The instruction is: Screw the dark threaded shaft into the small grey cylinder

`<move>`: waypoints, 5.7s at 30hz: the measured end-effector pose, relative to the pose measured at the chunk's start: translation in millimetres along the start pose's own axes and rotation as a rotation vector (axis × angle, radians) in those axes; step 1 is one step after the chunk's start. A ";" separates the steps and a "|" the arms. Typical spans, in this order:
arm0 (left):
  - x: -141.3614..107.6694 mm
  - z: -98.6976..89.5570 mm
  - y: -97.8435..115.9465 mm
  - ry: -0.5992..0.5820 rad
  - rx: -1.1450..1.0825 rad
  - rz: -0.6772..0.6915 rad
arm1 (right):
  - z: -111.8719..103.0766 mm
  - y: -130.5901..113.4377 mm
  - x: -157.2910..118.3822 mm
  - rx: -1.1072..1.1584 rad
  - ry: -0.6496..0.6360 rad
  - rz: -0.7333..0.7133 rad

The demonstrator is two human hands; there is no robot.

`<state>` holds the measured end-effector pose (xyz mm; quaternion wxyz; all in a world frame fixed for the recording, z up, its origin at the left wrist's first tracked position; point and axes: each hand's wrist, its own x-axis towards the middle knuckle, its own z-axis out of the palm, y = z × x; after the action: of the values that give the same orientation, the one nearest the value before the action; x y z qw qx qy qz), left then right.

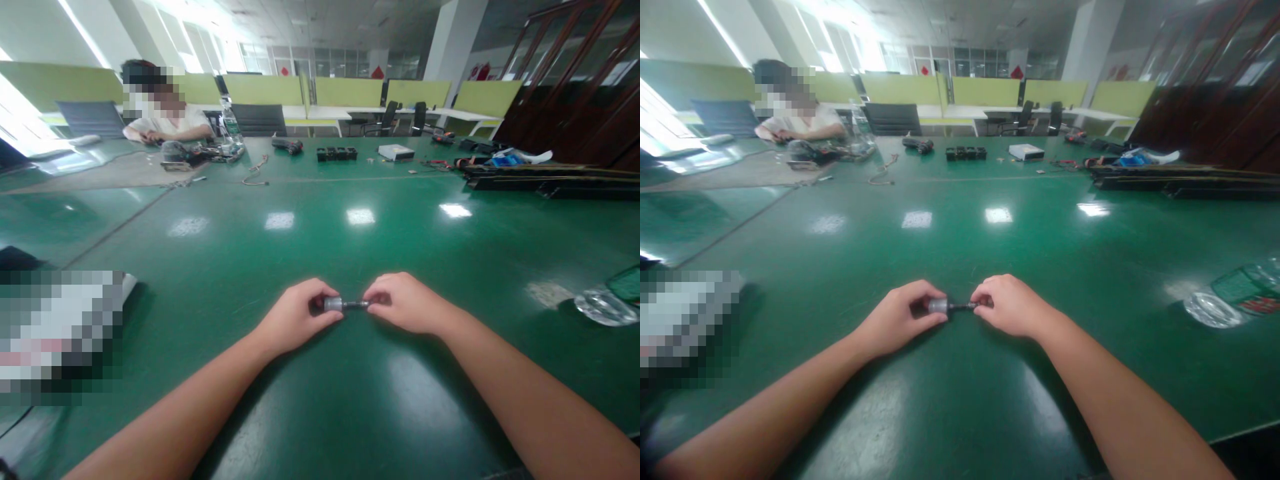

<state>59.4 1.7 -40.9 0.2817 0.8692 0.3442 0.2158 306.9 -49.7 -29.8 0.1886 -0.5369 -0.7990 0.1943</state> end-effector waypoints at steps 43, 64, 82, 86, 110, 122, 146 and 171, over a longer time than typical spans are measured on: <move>0.4 2.7 -1.8 0.006 0.004 -0.011 | 27.4 -8.6 10.8 0.072 0.134 -0.121; -0.3 1.0 -1.1 0.006 0.000 -0.024 | 22.5 -7.6 9.0 0.095 0.110 -0.102; -0.9 -0.2 0.2 -0.001 -0.007 -0.018 | 18.6 -6.1 6.9 0.091 0.082 -0.088; -1.2 -0.2 0.3 0.003 -0.002 -0.019 | 17.6 -5.8 6.7 0.088 0.077 -0.087; -1.4 0.4 -1.1 -0.006 -0.009 -0.024 | 8.6 -3.0 2.4 0.052 0.056 -0.062; -1.5 -0.3 -0.5 -0.007 -0.010 -0.015 | 5.3 -0.8 1.4 0.042 0.045 -0.046; -0.8 0.2 -0.2 0.001 -0.008 -0.025 | -1.9 0.8 -2.0 -0.007 0.002 0.001; -0.1 1.3 -0.7 -0.005 0.011 -0.012 | 19.9 0.2 2.6 0.255 0.087 -0.065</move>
<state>59.7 1.6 -42.4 0.2790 0.8694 0.3497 0.2099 296.0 -49.3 -46.7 0.2957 -0.4905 -0.7759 0.2645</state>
